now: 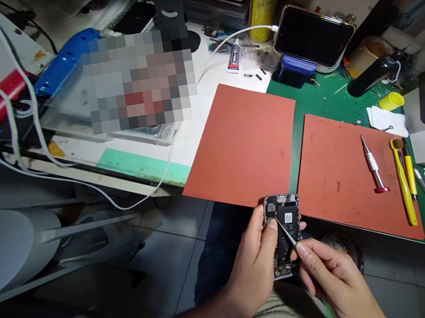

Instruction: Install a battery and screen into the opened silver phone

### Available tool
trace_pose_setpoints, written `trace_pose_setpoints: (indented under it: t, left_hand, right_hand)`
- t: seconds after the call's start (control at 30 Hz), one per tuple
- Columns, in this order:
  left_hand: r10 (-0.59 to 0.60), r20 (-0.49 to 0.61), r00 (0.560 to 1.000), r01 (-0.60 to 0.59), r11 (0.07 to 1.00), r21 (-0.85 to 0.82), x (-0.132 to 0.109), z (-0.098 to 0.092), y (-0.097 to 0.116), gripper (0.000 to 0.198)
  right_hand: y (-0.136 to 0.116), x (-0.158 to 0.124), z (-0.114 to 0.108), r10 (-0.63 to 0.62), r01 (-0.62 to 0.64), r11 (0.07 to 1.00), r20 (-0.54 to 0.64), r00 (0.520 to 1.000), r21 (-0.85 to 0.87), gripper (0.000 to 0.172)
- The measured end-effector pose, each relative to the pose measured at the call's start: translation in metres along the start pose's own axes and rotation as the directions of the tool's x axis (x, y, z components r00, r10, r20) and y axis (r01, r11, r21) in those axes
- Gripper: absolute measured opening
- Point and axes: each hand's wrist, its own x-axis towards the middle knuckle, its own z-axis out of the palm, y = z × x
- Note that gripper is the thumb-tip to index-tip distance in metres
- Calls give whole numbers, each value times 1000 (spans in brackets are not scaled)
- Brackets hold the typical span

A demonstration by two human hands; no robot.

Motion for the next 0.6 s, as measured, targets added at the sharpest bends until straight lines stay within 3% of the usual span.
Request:
trace_pose_setpoints:
  t: [0.2, 0.37, 0.5, 0.6]
  left_hand:
    - [2, -2, 1000, -2, 999, -35, 1, 1, 3, 35]
    - [39, -24, 999, -38, 999, 10, 3, 2, 3, 33]
    - [81, -57, 995, -76, 994, 84, 3, 0, -1, 32]
    - [131, -51, 990, -124, 984, 126, 3, -2, -3, 34]
  right_hand:
    - [-12, -11, -4, 94, -87, 991, -64, 994, 101, 51]
    - [-24, -8, -3, -65, 83, 993, -196, 978, 86, 42]
    - [-32, 10, 3, -251, 223, 966, -276, 928, -130, 29]
    - [-39, 24, 7, -388, 296, 894, -251, 887, -338, 21]
